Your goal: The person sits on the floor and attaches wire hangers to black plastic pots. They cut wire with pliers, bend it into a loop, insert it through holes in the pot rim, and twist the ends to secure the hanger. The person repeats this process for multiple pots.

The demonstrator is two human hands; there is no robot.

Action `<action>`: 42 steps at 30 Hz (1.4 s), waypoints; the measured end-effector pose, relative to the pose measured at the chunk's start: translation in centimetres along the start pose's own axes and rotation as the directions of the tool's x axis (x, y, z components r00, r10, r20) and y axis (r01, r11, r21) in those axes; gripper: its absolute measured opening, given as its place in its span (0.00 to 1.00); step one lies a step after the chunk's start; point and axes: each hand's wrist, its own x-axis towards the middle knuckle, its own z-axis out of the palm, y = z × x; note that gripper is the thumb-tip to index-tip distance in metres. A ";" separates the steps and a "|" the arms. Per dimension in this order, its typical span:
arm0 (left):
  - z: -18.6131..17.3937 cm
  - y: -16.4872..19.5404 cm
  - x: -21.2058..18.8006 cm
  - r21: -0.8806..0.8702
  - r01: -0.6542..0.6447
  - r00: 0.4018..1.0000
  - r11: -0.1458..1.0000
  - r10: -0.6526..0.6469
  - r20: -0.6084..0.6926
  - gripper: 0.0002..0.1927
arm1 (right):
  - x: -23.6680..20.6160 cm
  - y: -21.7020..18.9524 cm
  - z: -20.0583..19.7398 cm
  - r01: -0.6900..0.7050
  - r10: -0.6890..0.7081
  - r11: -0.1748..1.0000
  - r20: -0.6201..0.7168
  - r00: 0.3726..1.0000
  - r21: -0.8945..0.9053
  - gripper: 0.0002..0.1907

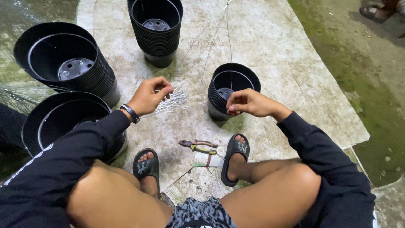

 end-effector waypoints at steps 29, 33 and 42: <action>11.0 -0.8 12.2 -0.179 -0.047 0.989 0.983 0.071 0.128 0.08 | -7.5 0.9 -1.4 0.184 -0.129 0.975 -0.365 0.922 0.122 0.06; 16.8 -4.1 14.4 -0.220 -0.070 0.997 0.973 0.073 0.004 0.12 | -8.2 1.2 -1.6 0.217 -0.126 0.965 -0.462 0.878 0.149 0.06; 21.7 -10.2 9.3 0.422 -0.357 0.934 0.834 0.310 0.178 0.19 | -8.2 3.2 -1.9 0.293 -0.074 0.902 -0.556 0.828 0.316 0.05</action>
